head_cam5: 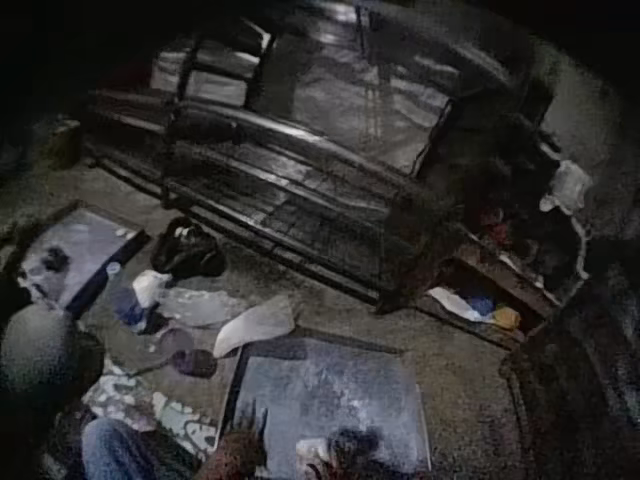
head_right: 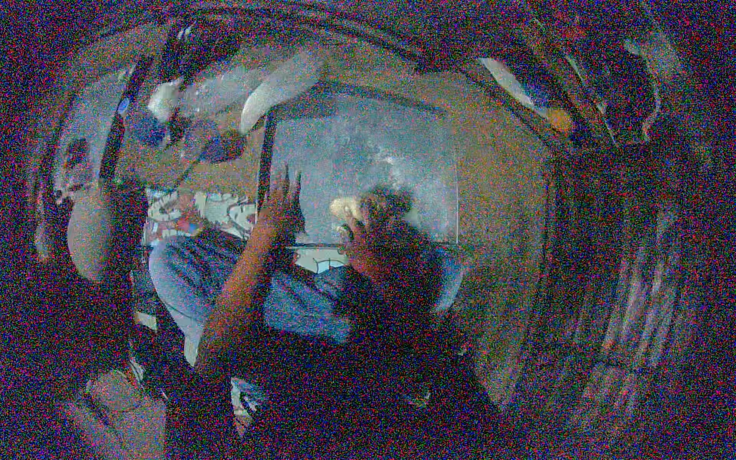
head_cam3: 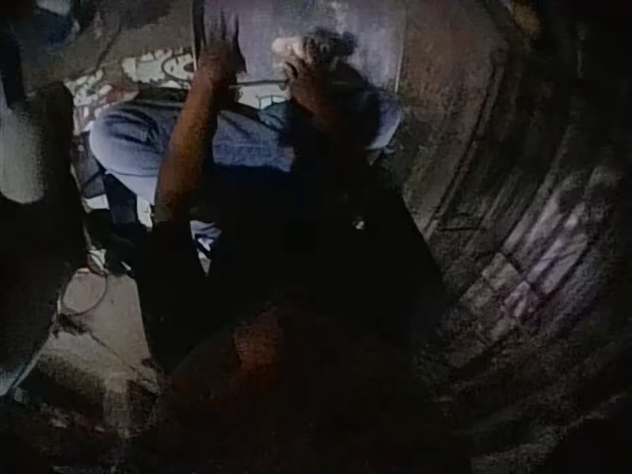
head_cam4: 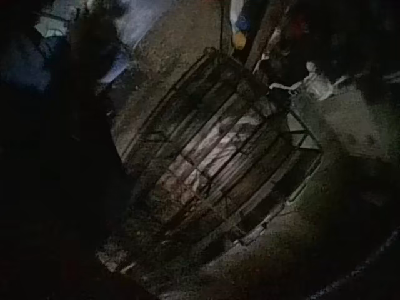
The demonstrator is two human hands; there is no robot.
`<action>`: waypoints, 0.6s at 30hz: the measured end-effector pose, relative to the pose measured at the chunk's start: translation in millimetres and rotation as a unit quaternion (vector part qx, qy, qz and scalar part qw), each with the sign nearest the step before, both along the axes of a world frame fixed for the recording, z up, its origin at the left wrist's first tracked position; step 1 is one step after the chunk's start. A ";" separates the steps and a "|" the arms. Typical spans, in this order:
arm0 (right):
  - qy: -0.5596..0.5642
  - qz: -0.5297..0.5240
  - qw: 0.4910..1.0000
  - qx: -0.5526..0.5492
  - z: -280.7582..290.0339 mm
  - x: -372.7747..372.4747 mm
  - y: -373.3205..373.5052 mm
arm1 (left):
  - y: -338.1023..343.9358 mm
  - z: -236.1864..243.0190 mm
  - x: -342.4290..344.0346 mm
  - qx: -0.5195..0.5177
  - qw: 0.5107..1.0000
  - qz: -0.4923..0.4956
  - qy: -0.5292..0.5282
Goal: The person kneads a piece of dough on a metal tray using their hands, repeatedly pressing, rolling, and folding it.
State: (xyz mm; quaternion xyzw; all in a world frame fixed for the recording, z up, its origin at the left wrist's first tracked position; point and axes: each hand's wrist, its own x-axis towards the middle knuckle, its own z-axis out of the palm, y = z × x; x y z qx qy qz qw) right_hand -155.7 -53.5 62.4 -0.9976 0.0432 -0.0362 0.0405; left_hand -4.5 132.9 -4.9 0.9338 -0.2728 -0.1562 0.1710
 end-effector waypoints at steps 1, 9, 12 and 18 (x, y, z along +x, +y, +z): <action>0.008 -0.010 1.000 -0.015 -4.3 -0.4 1.5 | -0.3 -4.9 0.9 -0.008 1.000 -0.004 -0.024; -0.043 0.053 0.978 -0.199 -64.5 85.7 -35.5 | 4.8 -8.9 2.1 0.003 0.986 -0.047 -0.162; -0.085 -0.027 0.986 -0.141 -74.7 154.9 -53.6 | 6.6 7.6 2.7 0.046 0.995 -0.075 -0.039; -0.084 -0.190 0.978 0.030 -72.4 256.9 -81.0 | 7.9 30.0 5.4 0.049 0.994 -0.098 0.002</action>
